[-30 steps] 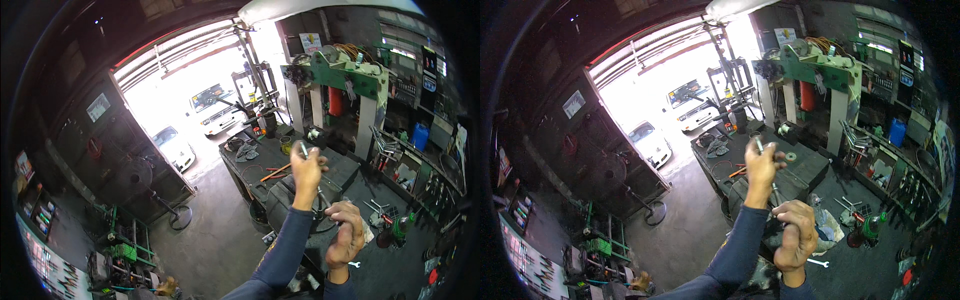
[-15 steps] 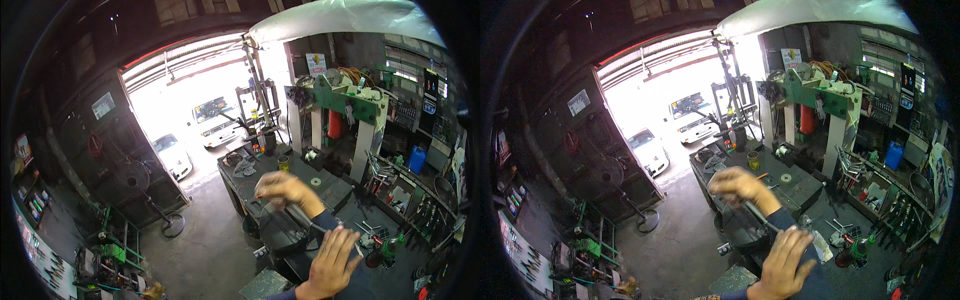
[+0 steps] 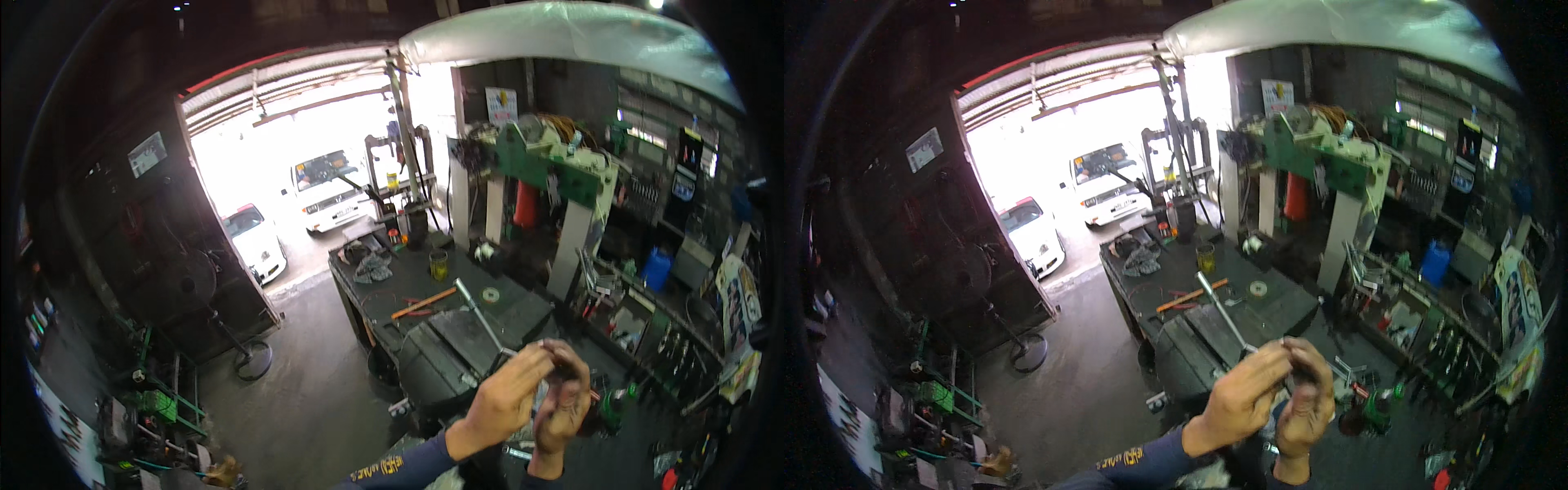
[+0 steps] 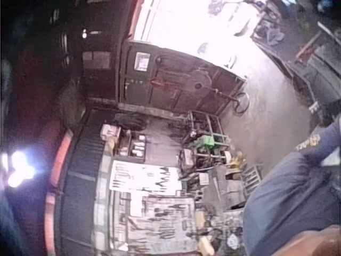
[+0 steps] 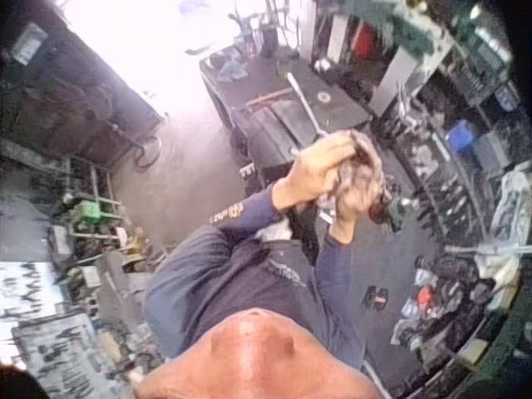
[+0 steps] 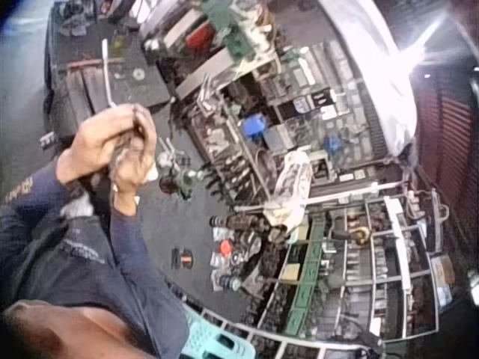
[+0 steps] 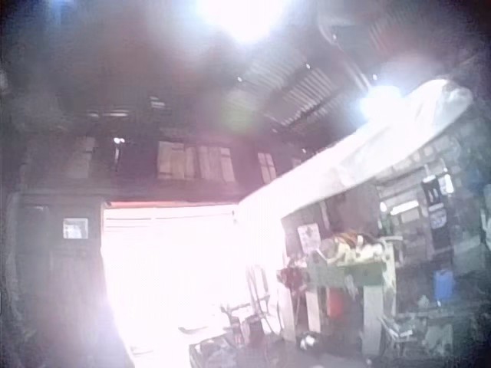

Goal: The person assembles a metal rod with a T-shaped handle using a vise and wrench. They tighten the components, remove the assembly, and inspect the finished part.

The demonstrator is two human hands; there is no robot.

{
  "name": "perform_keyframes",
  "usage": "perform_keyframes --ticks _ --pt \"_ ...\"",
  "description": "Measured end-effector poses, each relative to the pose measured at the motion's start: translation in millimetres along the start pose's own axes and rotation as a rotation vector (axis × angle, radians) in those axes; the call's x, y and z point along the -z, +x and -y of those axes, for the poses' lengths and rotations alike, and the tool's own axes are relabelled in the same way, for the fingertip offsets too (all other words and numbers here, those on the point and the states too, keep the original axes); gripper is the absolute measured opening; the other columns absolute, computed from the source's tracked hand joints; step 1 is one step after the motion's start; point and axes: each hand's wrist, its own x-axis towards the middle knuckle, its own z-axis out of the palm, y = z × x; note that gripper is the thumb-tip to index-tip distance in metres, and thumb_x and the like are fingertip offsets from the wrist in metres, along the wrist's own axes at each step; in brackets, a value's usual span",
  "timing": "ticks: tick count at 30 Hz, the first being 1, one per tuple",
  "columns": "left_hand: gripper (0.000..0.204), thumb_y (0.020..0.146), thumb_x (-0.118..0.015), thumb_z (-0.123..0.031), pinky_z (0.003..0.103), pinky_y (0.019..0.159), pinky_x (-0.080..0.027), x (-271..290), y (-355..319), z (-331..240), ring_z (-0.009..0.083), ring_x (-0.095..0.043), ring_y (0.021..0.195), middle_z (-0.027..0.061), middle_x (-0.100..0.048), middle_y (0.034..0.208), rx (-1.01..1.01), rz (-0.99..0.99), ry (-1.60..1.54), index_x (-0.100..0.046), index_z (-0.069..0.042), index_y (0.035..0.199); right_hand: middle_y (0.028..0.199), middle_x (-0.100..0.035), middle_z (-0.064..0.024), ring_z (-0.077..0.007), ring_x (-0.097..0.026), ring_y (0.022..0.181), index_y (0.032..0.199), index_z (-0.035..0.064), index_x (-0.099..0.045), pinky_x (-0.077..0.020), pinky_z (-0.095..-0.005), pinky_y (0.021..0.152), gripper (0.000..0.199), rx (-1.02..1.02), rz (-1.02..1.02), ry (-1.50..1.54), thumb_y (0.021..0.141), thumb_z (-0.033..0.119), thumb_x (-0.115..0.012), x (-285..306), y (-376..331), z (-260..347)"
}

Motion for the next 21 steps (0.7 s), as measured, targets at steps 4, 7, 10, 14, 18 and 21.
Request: perform_keyframes --ticks 4,7,10,14,18,21 --pt "0.022 0.091 -0.06 0.005 0.037 0.101 -0.052 46.5 -14.6 25.9 0.0279 -0.067 0.113 0.017 -0.069 0.118 0.137 -0.292 0.169 -0.07 0.003 0.11 0.111 -0.07 -0.0215 -0.0278 -0.069 0.104 0.117 -0.002 -0.056 -0.0543 -0.0398 0.098 0.019 -0.017 -0.026 -0.009 0.11 0.011 -0.044 -20.8 2.2 -19.8" --pt "0.034 0.1 -0.06 -0.001 0.033 0.102 -0.049 68.8 -1.5 64.7 0.0166 -0.059 0.119 0.0123 -0.06 0.128 0.435 -0.4 -0.322 -0.054 0.003 0.133 0.104 -0.07 -0.0229 -0.0321 -0.07 0.1 0.129 -0.0032 -0.048 -0.0567 -0.0421 0.094 0.028 -0.11 -0.001 0.115 0.11 0.017 -0.043 -9.3 7.2 -12.5" --pt "0.035 0.102 -0.062 -0.007 0.032 0.09 -0.056 69.0 27.0 94.1 0.0187 -0.069 0.103 0.015 -0.069 0.112 0.457 -0.287 -0.621 -0.052 0.009 0.132 0.103 -0.07 -0.0231 -0.0361 -0.07 0.106 0.13 -0.0025 -0.05 -0.0555 -0.0464 0.101 0.036 -0.14 -0.053 0.044 0.111 0.029 -0.047 -10.0 4.6 -10.4" --pt "0.033 0.105 -0.06 -0.02 0.035 0.077 -0.06 71.9 34.3 102.5 0.0199 -0.075 0.089 0.0139 -0.075 0.09 0.387 -0.176 -0.806 -0.056 0.004 0.127 0.127 -0.067 -0.0231 -0.037 -0.063 0.124 0.125 -0.0002 -0.063 -0.0491 -0.0503 0.111 0.044 -0.311 0.137 0.263 0.111 0.038 -0.045 25.8 10.4 -23.0" --pt "0.04 0.097 -0.065 -0.014 0.042 0.075 -0.059 43.6 -0.2 116.4 0.0291 -0.074 0.088 0.0207 -0.073 0.096 0.226 -0.46 -0.492 -0.056 0.008 0.128 0.133 -0.066 -0.0206 -0.0371 -0.063 0.125 0.123 0.0043 -0.068 -0.0514 -0.0504 0.108 0.035 -0.45 0.31 0.142 0.108 0.031 -0.051 23.5 8.6 -27.4" --pt "0.056 0.088 -0.069 -0.016 0.048 0.089 -0.055 11.0 -53.9 89.5 0.038 -0.067 0.105 0.026 -0.067 0.114 0.336 -0.557 -0.288 -0.052 0.011 0.135 0.137 -0.067 -0.0183 -0.0322 -0.065 0.124 0.122 0.0096 -0.071 -0.0504 -0.052 0.108 0.035 -0.615 0.411 0.106 0.107 0.033 -0.049 32.9 34.8 -24.0"
